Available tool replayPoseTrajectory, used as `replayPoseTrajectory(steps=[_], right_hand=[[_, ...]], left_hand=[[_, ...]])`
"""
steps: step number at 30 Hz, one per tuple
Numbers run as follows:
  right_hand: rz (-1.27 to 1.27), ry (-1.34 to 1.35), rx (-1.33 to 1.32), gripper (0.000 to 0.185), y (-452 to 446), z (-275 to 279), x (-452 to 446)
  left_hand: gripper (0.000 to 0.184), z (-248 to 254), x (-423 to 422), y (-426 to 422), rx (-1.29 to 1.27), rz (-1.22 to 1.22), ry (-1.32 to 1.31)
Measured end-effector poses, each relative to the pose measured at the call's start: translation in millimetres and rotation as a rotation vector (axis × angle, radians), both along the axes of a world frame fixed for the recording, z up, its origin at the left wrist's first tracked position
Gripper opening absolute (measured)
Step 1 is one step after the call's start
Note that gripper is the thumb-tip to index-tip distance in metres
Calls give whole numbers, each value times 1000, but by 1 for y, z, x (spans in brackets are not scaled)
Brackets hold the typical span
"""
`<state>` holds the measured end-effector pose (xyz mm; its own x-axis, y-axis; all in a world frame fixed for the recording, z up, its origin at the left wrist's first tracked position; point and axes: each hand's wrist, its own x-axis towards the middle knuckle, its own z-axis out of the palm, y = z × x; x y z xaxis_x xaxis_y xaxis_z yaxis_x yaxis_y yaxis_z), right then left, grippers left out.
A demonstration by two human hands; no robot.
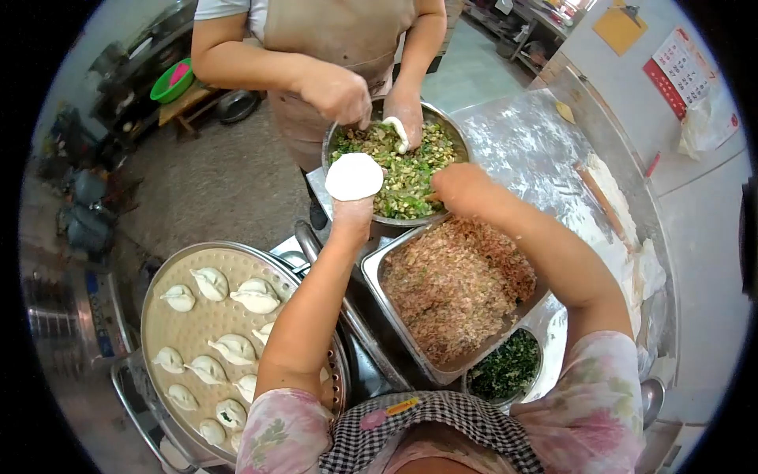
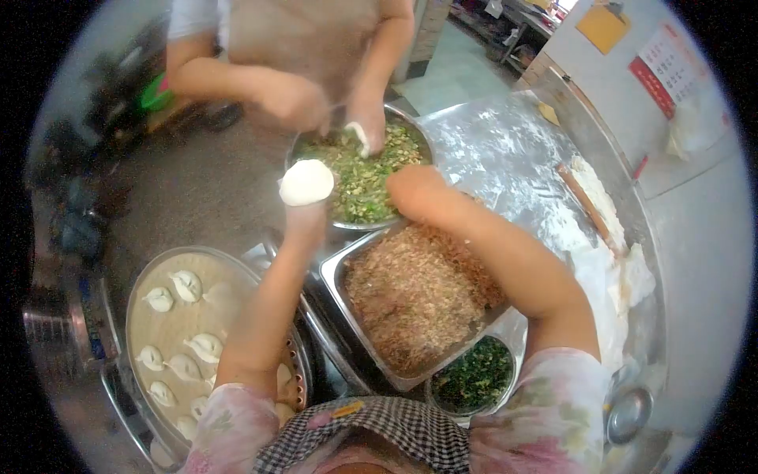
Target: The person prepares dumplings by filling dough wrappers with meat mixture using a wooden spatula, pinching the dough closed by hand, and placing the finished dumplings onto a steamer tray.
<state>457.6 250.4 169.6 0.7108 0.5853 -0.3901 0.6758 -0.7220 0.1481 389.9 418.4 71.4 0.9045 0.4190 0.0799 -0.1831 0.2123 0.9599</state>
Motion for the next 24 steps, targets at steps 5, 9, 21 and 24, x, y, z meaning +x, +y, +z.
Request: replayPoseTrajectory(steps=[5,9,21,24], right_hand=[[-63,-144,-19,14,-3,-14,13],[-111,-97,8,15,-12,30,6],[-61,-153,11,15,7,-16,0],[-122,-131,70,16,-3,14,-7]], left_hand=[[37,-12,3,8,3,-15,-22],[37,-3,2,3,24,43,20],[40,1,2,3,71,59,88],[39,-3,5,1,85,80,52]])
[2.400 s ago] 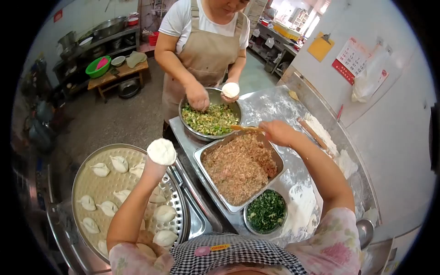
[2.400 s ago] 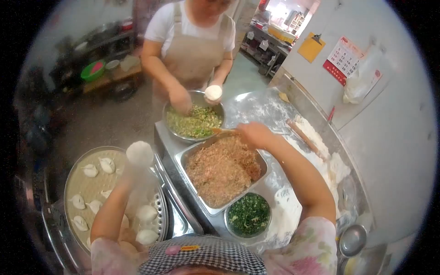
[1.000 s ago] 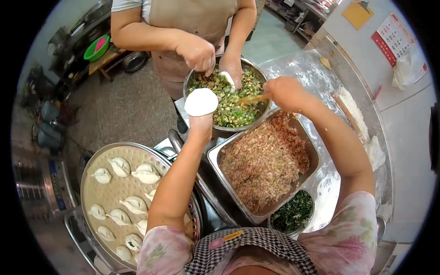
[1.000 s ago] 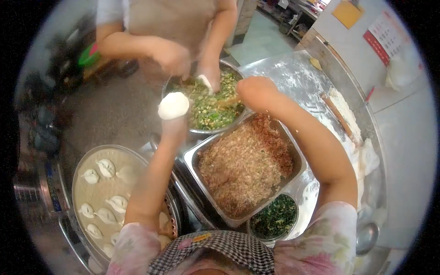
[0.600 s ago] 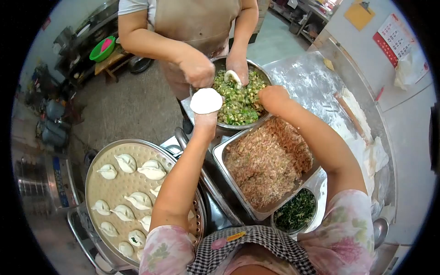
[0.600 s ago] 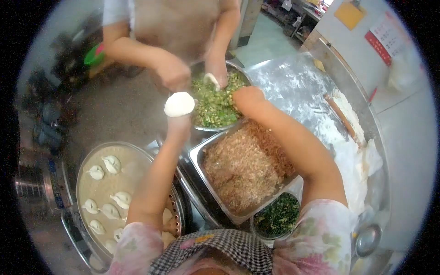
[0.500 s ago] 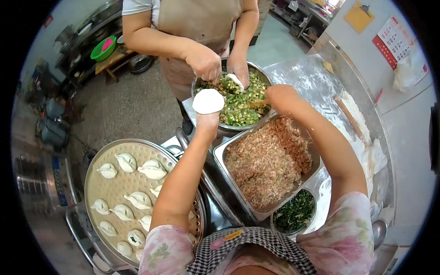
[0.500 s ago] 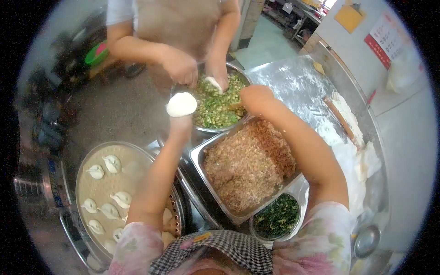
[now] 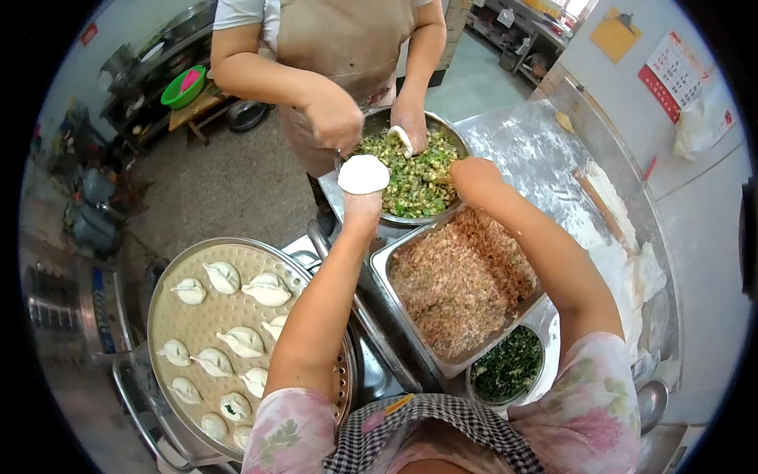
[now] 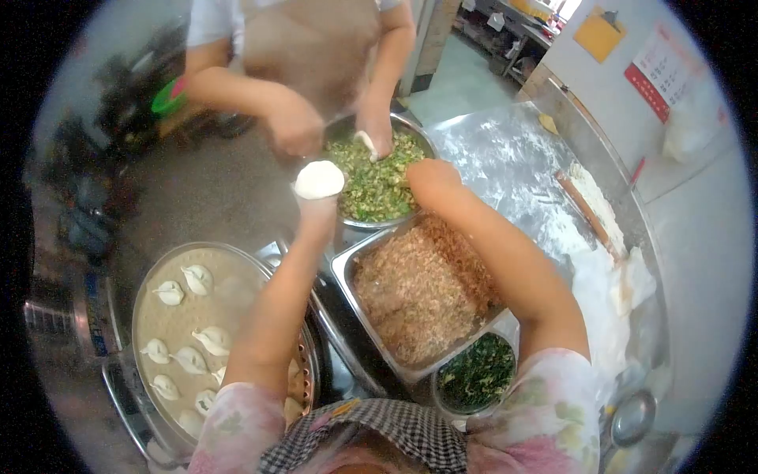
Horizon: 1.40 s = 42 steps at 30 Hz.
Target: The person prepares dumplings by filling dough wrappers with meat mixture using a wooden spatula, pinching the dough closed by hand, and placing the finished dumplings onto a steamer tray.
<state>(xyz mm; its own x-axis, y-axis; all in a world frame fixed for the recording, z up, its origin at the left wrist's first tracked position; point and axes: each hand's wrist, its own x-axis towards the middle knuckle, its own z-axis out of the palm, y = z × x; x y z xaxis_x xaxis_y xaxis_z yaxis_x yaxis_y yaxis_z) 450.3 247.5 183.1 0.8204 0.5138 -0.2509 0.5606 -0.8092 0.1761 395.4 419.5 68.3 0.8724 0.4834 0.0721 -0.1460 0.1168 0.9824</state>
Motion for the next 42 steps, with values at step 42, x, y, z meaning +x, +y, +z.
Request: replayPoseTrajectory(steps=[42], right_hand=[[-98,227,674,15,-27,-62,-16]], left_hand=[[33,2,54,-44,1153,-328,541]])
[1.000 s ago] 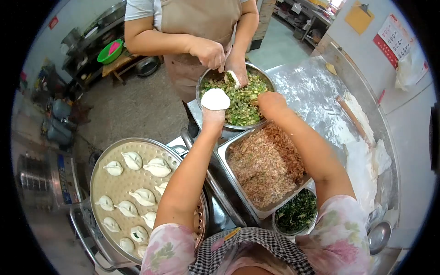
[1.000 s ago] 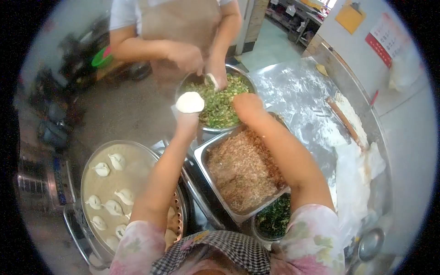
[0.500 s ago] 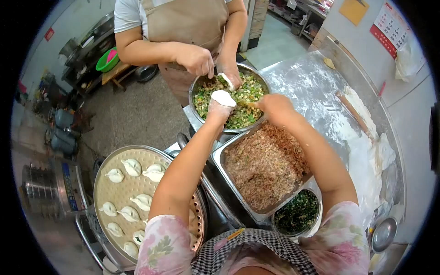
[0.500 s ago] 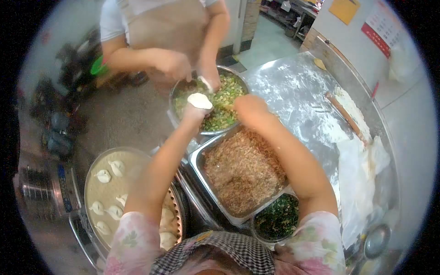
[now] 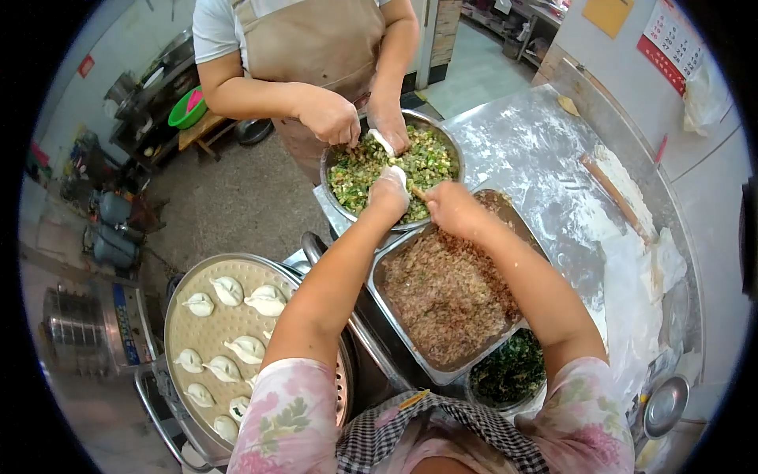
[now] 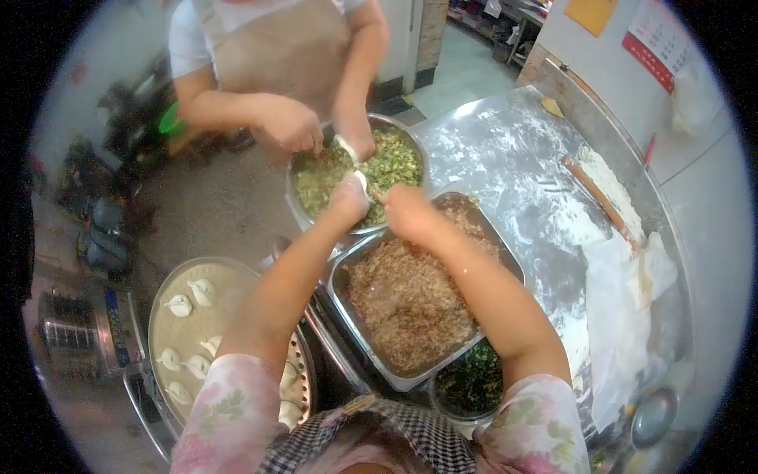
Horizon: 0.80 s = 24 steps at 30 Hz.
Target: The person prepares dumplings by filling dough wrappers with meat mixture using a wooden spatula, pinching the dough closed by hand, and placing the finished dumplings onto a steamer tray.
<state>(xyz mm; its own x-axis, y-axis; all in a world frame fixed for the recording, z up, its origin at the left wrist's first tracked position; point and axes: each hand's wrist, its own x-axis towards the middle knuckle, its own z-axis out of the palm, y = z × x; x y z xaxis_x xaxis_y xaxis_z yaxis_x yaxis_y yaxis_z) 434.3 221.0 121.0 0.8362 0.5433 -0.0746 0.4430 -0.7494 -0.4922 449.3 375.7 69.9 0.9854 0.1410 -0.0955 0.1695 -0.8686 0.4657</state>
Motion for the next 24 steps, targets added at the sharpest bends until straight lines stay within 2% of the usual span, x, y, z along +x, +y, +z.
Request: replayPoseTrajectory(steps=[1,4,5,8,12,13,17,20,21,24], right_hand=[[76,-98,8,16,1,-3,-3],[170,-36,-53,18,-8,22,8],[102,102,-52,16,-12,41,10],[-110,-40,-292,18,-15,42,28],[-143,295,-6,18,4,9,28],[-61,236,76,18,7,10,16],[63,90,65,19,3,22,-4],[31,193,-21,19,-11,47,10],[-5,28,-152,18,-16,41,18],[-162,155,-240,18,-6,18,33]], left_hand=[[31,-1,0,-1,-45,55,-7],[31,-5,4,5,-121,90,-72],[34,-4,5,7,-115,65,-97],[46,-8,8,14,-83,36,-37],[50,5,5,8,-25,60,32],[50,8,2,8,-28,50,19],[50,-17,6,11,-28,-19,-138],[52,3,4,12,-121,14,-54],[53,-3,6,16,-110,12,-64],[54,-16,8,21,-59,-6,-52]])
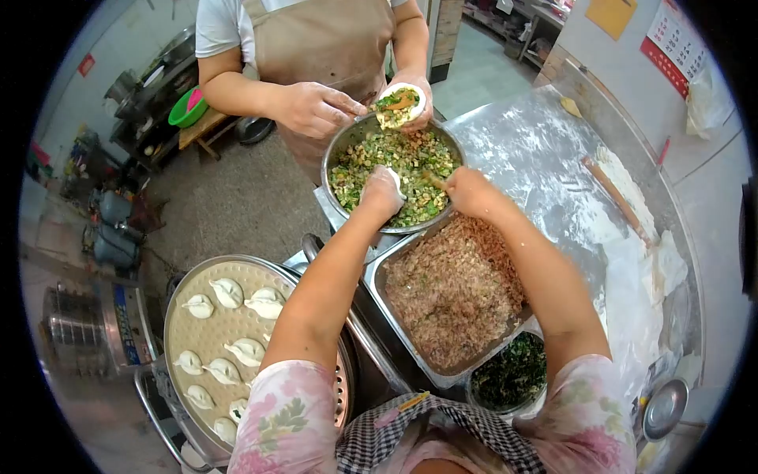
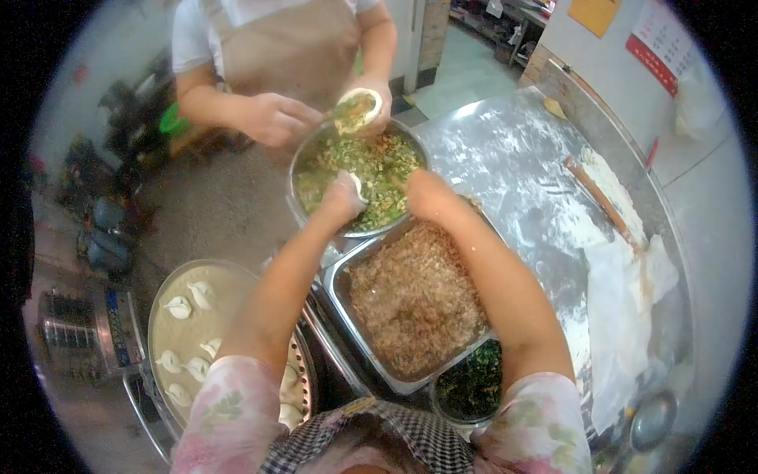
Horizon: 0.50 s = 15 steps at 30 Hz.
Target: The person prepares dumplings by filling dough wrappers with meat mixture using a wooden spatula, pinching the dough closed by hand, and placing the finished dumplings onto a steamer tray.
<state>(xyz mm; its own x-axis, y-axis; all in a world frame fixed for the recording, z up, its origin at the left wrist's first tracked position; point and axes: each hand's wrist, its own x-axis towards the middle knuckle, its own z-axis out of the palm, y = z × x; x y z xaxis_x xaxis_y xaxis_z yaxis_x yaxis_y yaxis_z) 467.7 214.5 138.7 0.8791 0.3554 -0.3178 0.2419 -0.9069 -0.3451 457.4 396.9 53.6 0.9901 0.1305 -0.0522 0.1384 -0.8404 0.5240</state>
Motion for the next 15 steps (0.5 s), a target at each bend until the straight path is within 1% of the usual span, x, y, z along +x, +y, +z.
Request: replayPoseTrajectory(steps=[1,2,4,8,9,12,13,14,15], right_hand=[[6,129,190,17,4,-4,-4],[80,75,236,17,8,-9,-9],[221,-26,331,16,20,-1,-28],[255,-104,248,19,2,6,-5],[173,-143,130,20,-1,10,1],[30,13,81,18,5,2,16],[88,47,265,18,8,-3,7],[237,16,209,18,13,-7,-1],[247,-54,282,18,16,-8,-14]], left_hand=[[54,5,-1,-4,26,-8,27],[55,10,-2,-5,53,-15,55],[53,9,-3,-3,-3,41,1],[55,14,-1,3,-150,43,-96],[54,12,0,3,-186,90,-108],[52,9,2,6,-125,68,-50],[53,9,1,5,-116,51,-66],[53,9,0,4,-107,34,-83],[53,7,0,4,-98,17,-99]])
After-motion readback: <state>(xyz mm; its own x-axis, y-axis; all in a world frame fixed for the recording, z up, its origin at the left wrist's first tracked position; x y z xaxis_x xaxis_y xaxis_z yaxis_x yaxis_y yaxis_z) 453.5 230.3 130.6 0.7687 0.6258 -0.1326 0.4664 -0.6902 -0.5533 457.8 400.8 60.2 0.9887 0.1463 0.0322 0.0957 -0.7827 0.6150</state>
